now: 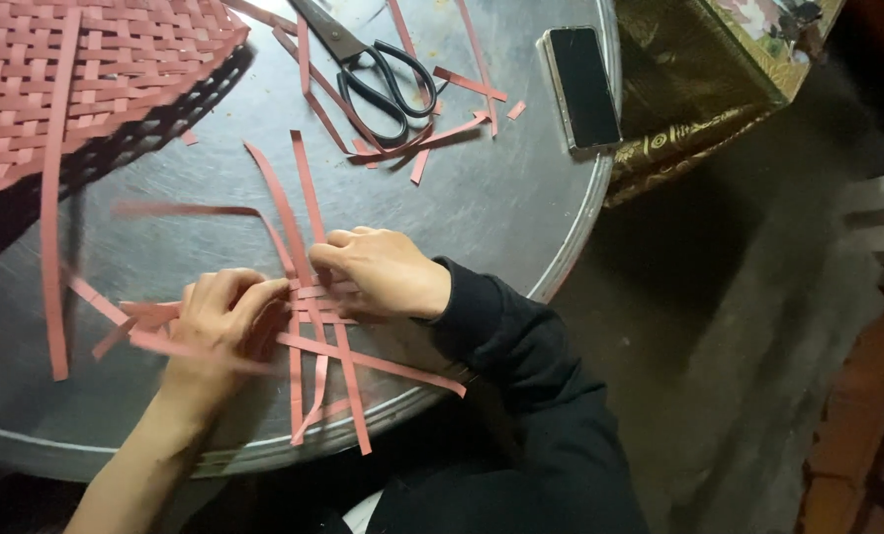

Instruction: Weaving pink plastic strips together on a metal table to create a mat.

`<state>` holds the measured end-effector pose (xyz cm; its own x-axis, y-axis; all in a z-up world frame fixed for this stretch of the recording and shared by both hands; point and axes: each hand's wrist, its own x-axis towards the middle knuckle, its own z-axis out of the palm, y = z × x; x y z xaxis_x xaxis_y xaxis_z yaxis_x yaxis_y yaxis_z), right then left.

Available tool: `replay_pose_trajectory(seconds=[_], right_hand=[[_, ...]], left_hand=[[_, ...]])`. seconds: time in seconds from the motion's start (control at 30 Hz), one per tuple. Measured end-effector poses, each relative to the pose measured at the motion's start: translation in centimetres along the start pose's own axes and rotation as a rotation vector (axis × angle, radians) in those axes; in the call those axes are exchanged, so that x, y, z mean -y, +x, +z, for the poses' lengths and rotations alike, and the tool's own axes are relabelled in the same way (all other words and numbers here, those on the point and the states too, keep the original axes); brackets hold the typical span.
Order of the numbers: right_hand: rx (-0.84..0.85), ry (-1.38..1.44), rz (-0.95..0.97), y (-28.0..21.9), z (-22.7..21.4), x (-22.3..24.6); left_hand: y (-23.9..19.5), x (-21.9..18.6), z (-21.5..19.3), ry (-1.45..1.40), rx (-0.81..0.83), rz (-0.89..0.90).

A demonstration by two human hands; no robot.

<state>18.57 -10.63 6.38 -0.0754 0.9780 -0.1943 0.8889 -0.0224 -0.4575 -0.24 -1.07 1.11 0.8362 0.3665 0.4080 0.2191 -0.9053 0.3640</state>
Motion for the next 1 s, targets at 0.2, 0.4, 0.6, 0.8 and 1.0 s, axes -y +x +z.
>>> replay_pose_trajectory(seconds=[0.2,0.4,0.6,0.8,1.0], right_hand=[[0.047,-0.025,0.037,0.2,0.4,-0.4],[-0.006,0.041,0.028,-0.1,1.7,-1.0],[0.054,0.044,-0.015,-0.4,-0.9,0.4],[0.063,0.045,0.033,-0.3,-0.1,-1.4],[0.045,-0.138,0.022,0.2,0.9,-0.4]], left_hand=[[-1.1,1.4,1.7,0.278,-0.003,0.180],[-0.9,0.6,0.8,0.254,0.086,0.161],[-0.4,0.1,0.4,0.133,0.094,0.120],[-0.5,0.4,0.7,0.227,0.116,0.149],[0.0,0.1,0.6,0.226,0.075,0.188]])
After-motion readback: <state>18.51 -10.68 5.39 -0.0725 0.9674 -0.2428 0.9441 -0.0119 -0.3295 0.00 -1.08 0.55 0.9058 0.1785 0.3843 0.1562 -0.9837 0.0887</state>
